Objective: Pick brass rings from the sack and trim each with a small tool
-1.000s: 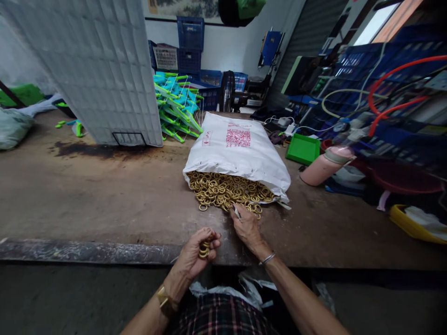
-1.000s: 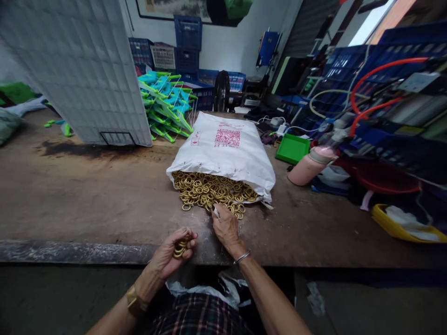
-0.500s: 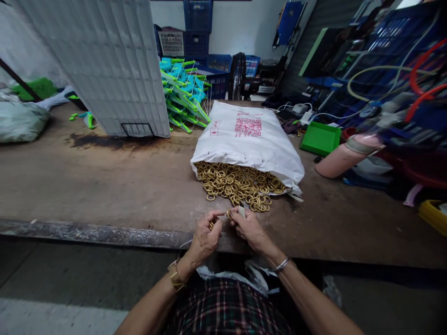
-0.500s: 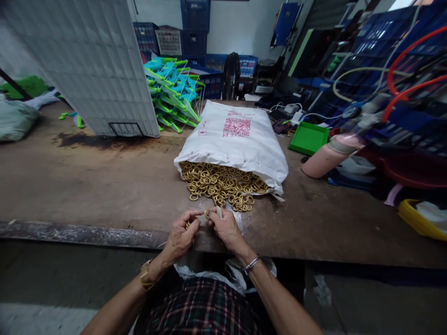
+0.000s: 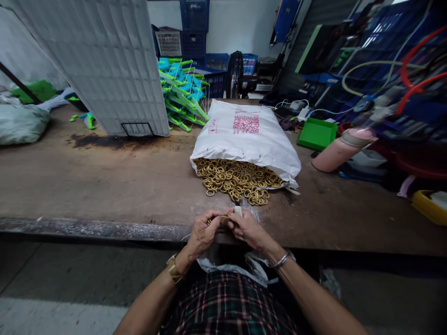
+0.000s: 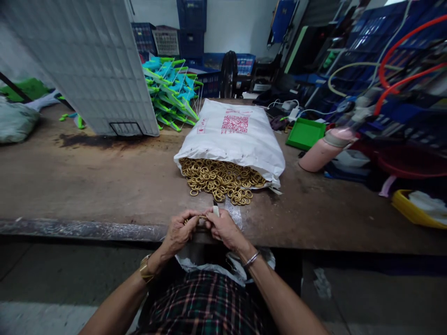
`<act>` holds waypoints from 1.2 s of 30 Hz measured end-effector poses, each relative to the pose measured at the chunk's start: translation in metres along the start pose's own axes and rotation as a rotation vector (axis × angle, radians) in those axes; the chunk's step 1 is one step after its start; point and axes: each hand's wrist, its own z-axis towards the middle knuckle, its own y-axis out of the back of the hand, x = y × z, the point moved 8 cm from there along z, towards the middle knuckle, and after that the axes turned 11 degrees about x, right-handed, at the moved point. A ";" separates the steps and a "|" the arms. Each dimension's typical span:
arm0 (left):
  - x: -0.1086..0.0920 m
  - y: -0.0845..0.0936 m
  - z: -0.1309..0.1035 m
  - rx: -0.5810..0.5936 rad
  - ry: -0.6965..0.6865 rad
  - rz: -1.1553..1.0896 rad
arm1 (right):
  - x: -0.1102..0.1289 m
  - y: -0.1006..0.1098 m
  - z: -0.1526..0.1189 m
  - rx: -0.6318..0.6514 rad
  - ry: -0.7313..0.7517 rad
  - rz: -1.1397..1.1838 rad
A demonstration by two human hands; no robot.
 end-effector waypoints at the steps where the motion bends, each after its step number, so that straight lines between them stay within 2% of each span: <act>1: 0.002 0.000 0.000 -0.008 0.016 0.000 | 0.001 0.001 0.000 -0.020 0.018 -0.032; 8: 0.003 -0.009 -0.003 -0.002 0.023 -0.001 | 0.018 0.009 -0.003 -0.197 0.178 -0.502; 11: 0.015 -0.017 -0.003 0.087 0.149 -0.121 | 0.021 0.007 -0.004 -0.205 0.183 -0.541; 14: 0.024 -0.026 -0.005 0.181 0.238 -0.276 | 0.019 0.004 -0.004 -0.160 0.188 -0.537; 17: 0.026 -0.029 -0.006 0.179 0.249 -0.395 | 0.014 0.008 -0.003 -0.140 0.186 -0.491; 20: 0.025 -0.029 -0.007 0.156 0.238 -0.450 | 0.014 0.017 -0.006 -0.220 0.220 -0.590; 22: 0.025 -0.029 -0.006 0.139 0.233 -0.448 | 0.016 0.016 -0.009 -0.233 0.258 -0.779; 27: 0.023 -0.025 -0.003 0.078 0.200 -0.326 | 0.015 -0.003 -0.016 -0.144 0.301 -1.202; 36: 0.021 -0.020 -0.002 0.054 0.158 -0.179 | 0.014 -0.006 -0.014 -0.143 0.205 -1.391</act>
